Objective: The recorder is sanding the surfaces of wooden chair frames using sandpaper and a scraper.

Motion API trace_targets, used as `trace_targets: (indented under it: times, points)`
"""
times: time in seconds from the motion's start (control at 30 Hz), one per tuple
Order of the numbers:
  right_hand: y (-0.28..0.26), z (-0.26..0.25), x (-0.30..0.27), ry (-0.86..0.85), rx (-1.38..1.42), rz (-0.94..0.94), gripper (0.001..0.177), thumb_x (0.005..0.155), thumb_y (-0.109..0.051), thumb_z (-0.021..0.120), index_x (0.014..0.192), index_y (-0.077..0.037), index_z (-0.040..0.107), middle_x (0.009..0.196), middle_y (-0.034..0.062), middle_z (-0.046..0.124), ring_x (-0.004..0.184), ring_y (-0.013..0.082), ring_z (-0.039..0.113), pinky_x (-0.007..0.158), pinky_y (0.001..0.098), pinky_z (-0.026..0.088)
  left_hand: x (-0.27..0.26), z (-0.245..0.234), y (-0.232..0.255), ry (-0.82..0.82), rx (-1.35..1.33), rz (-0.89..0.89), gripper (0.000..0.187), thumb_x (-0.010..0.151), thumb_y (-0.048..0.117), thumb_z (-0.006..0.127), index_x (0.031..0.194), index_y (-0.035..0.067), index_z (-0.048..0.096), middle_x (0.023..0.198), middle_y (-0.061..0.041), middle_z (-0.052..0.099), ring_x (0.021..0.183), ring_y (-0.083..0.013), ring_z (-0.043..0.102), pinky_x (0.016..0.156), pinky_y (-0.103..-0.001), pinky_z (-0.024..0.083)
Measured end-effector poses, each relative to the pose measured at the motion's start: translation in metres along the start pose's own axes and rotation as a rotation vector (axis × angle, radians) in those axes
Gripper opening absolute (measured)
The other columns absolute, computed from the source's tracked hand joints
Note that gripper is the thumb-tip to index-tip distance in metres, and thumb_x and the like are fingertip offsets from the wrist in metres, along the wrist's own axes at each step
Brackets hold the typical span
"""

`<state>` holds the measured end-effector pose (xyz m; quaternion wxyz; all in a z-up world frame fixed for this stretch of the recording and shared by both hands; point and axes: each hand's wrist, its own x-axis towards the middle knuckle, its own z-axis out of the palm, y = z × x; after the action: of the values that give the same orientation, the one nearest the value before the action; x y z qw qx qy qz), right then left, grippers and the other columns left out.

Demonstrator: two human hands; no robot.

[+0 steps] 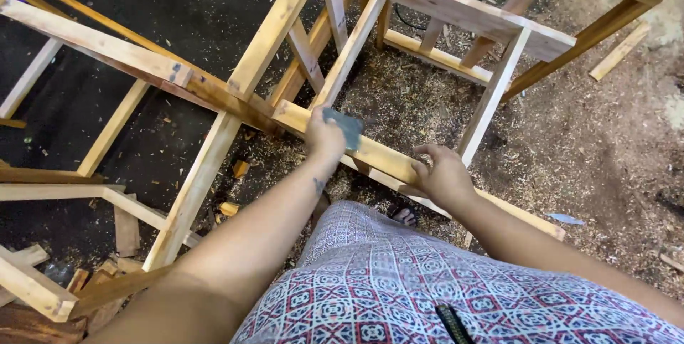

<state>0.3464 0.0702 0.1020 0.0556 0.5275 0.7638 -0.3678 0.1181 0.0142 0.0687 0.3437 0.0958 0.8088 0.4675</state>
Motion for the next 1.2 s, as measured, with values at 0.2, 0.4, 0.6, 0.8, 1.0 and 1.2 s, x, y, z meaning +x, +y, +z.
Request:
trace_targets:
  times: [0.2,0.4,0.6,0.8,1.0,1.2]
  points:
    - [0.047,0.039,0.004,0.047,-0.332,-0.361,0.079,0.093,-0.043,0.064,0.158,-0.016,0.028,0.152,0.014,0.045,0.139,0.0328,0.042,0.12,0.0498,0.03,-0.009,0.008,-0.033,0.102,0.362,0.36,0.026,0.097,0.001,0.052,0.118,0.013,0.062,0.119,-0.012,0.064,0.101,-0.0266,0.069,0.084,-0.041,0.059]
    - [0.04,0.036,0.001,0.007,-0.503,-0.379,0.084,0.097,-0.049,0.055,0.162,-0.019,0.011,0.157,0.0102,0.033,0.144,0.0282,0.034,0.121,0.0496,0.022,-0.025,-0.022,-0.023,-0.115,0.902,0.481,0.071,0.091,0.043,0.071,0.149,0.014,0.044,0.152,-0.018,0.033,0.141,-0.0337,0.036,0.115,-0.048,0.035]
    - [0.037,0.034,-0.003,0.031,-0.529,-0.367,0.081,0.098,-0.045,0.054,0.162,-0.019,0.012,0.156,0.0086,0.036,0.14,0.028,0.038,0.118,0.0483,0.026,0.0,-0.029,-0.054,-0.242,1.393,0.723,0.082,0.099,0.038,0.055,0.163,0.004,0.016,0.167,-0.013,-0.002,0.156,-0.0262,-0.001,0.122,-0.055,-0.003]
    - [0.044,0.04,-0.002,0.096,-0.524,-0.412,0.084,0.094,-0.039,0.061,0.161,-0.019,0.015,0.152,0.0091,0.04,0.136,0.0284,0.042,0.115,0.0485,0.029,0.005,-0.029,-0.055,-0.273,1.097,0.755,0.055,0.101,0.008,0.045,0.154,0.021,0.04,0.168,-0.013,0.021,0.158,-0.0264,0.015,0.13,-0.039,0.009]
    - [0.039,0.035,-0.007,0.133,-0.491,-0.434,0.092,0.086,-0.032,0.07,0.161,-0.017,0.019,0.148,0.0085,0.045,0.133,0.0287,0.046,0.112,0.0482,0.033,-0.015,0.02,-0.104,-0.384,0.568,0.965,0.048,0.107,-0.003,0.044,0.152,0.012,0.049,0.165,-0.01,0.04,0.156,-0.025,0.032,0.131,-0.041,0.022]
    - [0.043,0.036,-0.005,0.157,-0.476,-0.474,0.092,0.085,-0.033,0.07,0.16,-0.015,0.02,0.147,0.0095,0.046,0.133,0.0301,0.046,0.112,0.0487,0.033,-0.053,-0.044,0.001,-0.42,0.071,0.206,0.036,0.108,0.025,0.049,0.135,0.008,0.065,0.135,-0.018,0.066,0.127,-0.0269,0.061,0.115,-0.038,0.045]
